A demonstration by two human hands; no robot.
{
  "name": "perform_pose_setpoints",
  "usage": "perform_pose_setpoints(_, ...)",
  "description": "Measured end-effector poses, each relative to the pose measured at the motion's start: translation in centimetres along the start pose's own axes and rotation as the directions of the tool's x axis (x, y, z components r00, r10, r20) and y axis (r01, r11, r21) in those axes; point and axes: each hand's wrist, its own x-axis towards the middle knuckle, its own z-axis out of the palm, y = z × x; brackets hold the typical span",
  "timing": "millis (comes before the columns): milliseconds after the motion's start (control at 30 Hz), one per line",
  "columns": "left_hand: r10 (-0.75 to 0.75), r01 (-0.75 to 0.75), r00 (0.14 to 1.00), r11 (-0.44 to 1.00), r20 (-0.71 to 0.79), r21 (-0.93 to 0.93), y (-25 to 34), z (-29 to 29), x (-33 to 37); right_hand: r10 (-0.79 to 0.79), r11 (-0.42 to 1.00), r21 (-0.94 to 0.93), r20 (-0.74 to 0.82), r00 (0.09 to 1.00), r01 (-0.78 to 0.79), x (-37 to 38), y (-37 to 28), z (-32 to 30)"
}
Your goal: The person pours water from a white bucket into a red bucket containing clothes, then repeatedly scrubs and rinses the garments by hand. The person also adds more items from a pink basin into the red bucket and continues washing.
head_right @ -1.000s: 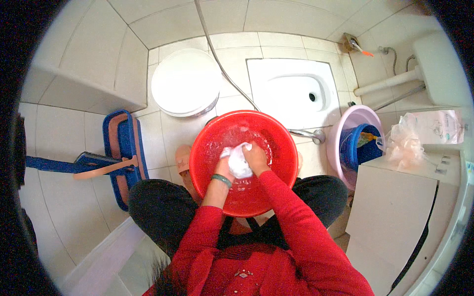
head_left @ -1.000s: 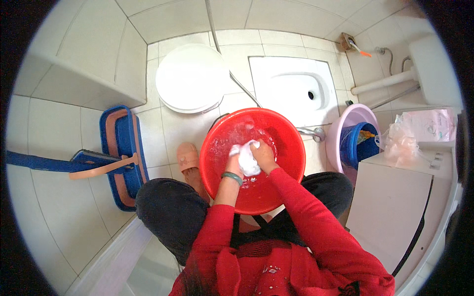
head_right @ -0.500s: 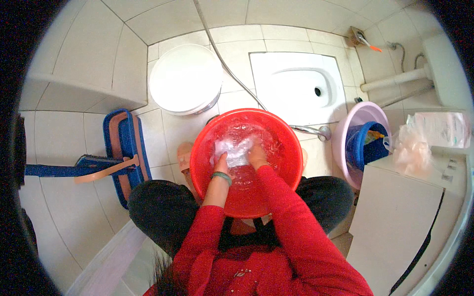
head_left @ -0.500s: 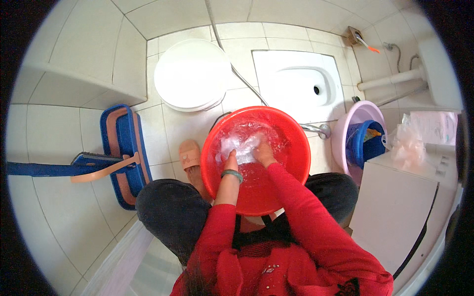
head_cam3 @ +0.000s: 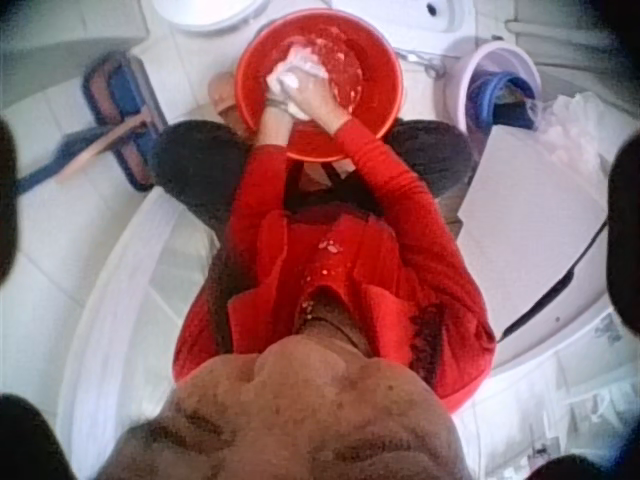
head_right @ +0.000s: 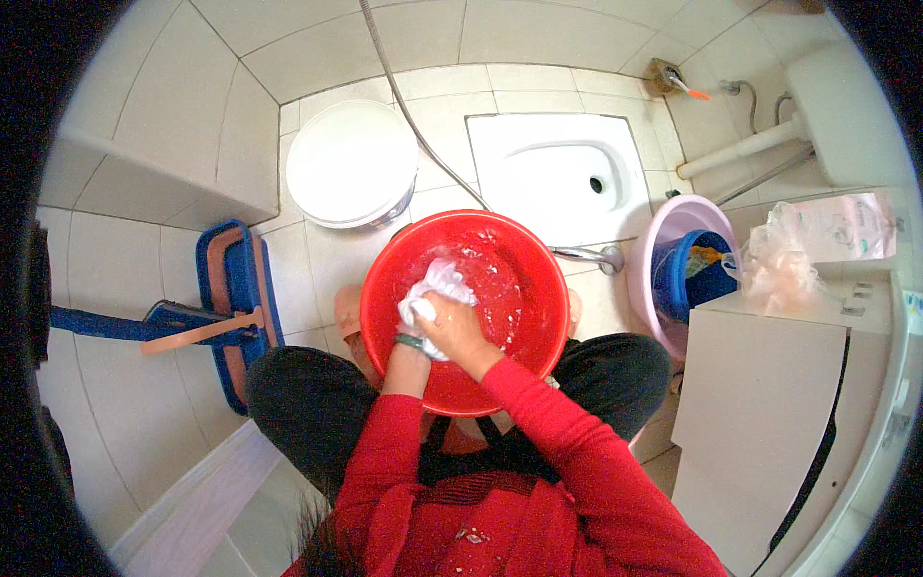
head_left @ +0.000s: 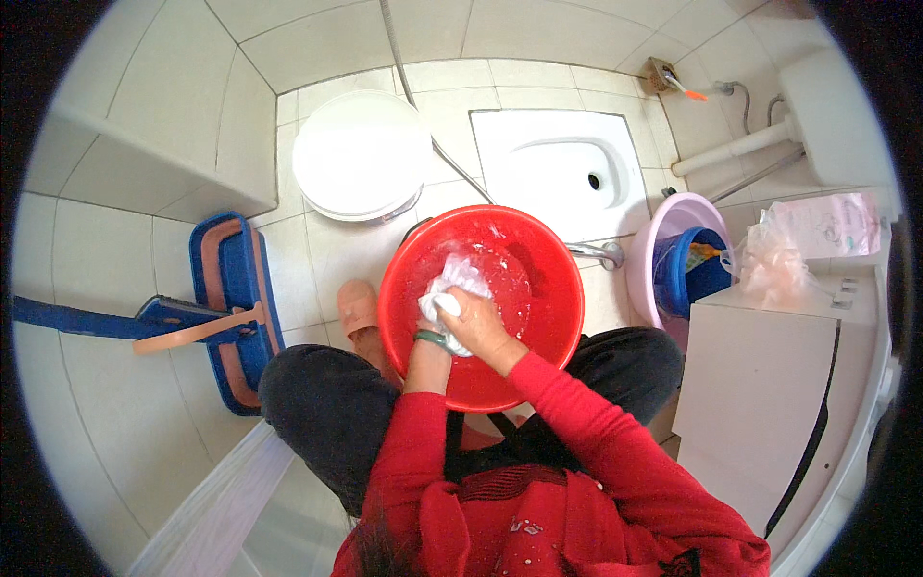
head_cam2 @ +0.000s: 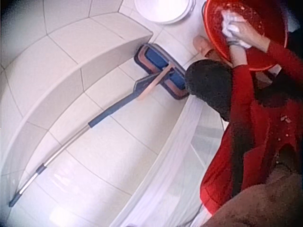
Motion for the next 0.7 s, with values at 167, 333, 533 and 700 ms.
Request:
perform_pose_setpoints(167,-0.111,0.122,0.989,0.986,-0.101,0.112,-0.1,1.9,-1.1,0.385,0.848,-0.366,-0.071,0.92,-0.383,4.5,7.0,-0.8)
perform_pose_setpoints(333,-0.076,0.185,0.931,0.942,-0.358,0.281,0.9,1.6,-0.7,0.313,0.85,-0.266,-0.438,0.843,-0.454,5.1,14.5,1.7)
perform_pose_setpoints(533,-0.223,0.43,0.745,0.881,-0.628,0.197,-0.2,0.9,0.0,0.478,0.822,-0.45,0.211,0.853,-0.349,4.9,13.6,0.9)
perform_pose_setpoints(700,-0.358,0.385,0.905,0.919,-0.229,0.084,-0.2,-0.2,0.1,0.144,0.959,0.129,0.545,0.826,-0.253,1.7,4.4,-5.8)
